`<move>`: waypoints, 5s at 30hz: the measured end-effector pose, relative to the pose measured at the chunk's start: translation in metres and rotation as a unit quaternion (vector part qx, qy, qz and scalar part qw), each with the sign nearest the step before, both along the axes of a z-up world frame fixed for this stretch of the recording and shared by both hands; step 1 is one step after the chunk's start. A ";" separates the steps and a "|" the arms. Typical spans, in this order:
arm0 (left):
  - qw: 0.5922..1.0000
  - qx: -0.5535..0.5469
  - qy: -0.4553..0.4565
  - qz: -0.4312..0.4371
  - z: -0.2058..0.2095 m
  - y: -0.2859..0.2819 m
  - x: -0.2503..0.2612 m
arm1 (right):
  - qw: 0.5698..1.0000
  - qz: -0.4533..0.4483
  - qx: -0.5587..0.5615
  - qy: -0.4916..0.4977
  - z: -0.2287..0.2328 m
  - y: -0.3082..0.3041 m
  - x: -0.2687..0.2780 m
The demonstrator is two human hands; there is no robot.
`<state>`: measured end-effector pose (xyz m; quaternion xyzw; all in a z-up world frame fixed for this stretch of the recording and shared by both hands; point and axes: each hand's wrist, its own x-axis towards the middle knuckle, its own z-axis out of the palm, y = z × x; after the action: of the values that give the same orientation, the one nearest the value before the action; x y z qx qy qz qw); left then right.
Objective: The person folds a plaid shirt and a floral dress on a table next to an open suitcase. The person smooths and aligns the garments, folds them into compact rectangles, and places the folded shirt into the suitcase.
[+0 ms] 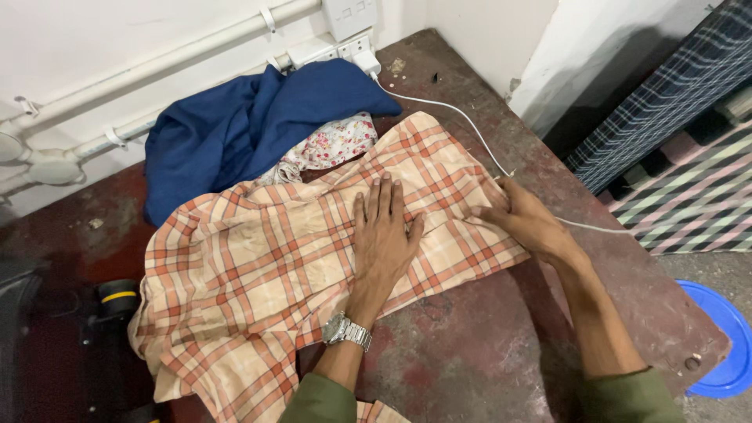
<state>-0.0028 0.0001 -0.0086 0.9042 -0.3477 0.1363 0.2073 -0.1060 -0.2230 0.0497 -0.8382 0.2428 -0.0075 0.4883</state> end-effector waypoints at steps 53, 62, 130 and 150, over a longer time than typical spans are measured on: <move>0.971 -0.102 0.209 0.059 0.062 0.247 -0.049 | 0.842 0.112 -0.487 -0.203 -0.053 0.067 0.012; 0.970 -0.092 0.145 0.174 0.027 0.310 -0.054 | 0.879 0.200 -0.391 -0.186 -0.045 0.181 0.027; 0.955 -0.199 0.200 0.088 0.065 0.299 -0.059 | 0.987 0.112 -0.112 -0.043 0.023 0.053 0.009; 0.991 -0.041 0.112 0.065 0.079 0.311 -0.110 | 0.923 0.137 -0.335 -0.133 0.031 0.063 -0.036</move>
<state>-0.1130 0.3113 0.0705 0.9254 -0.2565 0.0611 0.2723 -0.1418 -0.1597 0.0810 -0.9691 0.0421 -0.1332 0.2033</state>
